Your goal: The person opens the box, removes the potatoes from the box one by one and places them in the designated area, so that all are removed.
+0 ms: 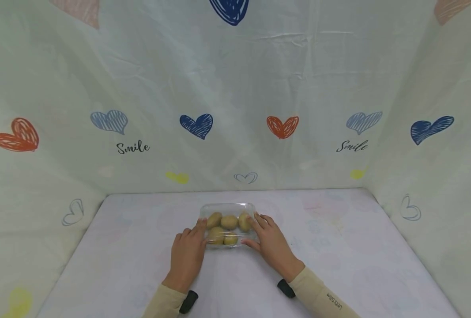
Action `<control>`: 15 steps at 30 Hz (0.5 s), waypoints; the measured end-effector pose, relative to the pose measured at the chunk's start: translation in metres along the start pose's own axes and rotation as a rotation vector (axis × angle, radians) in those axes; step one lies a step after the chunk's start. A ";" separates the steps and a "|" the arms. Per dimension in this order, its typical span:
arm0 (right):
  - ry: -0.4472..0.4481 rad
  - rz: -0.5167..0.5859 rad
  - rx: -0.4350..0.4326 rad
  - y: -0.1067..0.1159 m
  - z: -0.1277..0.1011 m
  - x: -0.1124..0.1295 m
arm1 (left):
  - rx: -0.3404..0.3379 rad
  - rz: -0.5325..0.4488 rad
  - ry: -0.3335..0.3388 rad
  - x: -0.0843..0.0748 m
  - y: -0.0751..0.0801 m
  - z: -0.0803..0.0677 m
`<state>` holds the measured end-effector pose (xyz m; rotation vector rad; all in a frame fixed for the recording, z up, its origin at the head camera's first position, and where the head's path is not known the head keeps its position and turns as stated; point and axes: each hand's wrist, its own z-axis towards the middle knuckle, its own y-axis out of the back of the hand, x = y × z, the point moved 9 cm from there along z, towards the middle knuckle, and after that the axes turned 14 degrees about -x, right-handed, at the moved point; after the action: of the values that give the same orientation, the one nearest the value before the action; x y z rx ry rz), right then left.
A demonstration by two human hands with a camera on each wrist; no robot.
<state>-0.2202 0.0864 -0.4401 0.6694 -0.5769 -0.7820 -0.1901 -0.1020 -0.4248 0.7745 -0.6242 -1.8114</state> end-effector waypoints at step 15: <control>-0.096 0.068 0.128 -0.003 -0.010 -0.010 | 0.036 -0.286 0.237 0.017 -0.013 -0.009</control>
<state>-0.2202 0.0960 -0.4508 0.7289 -0.7385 -0.7203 -0.1962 -0.1142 -0.4437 1.1305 -0.4069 -1.9298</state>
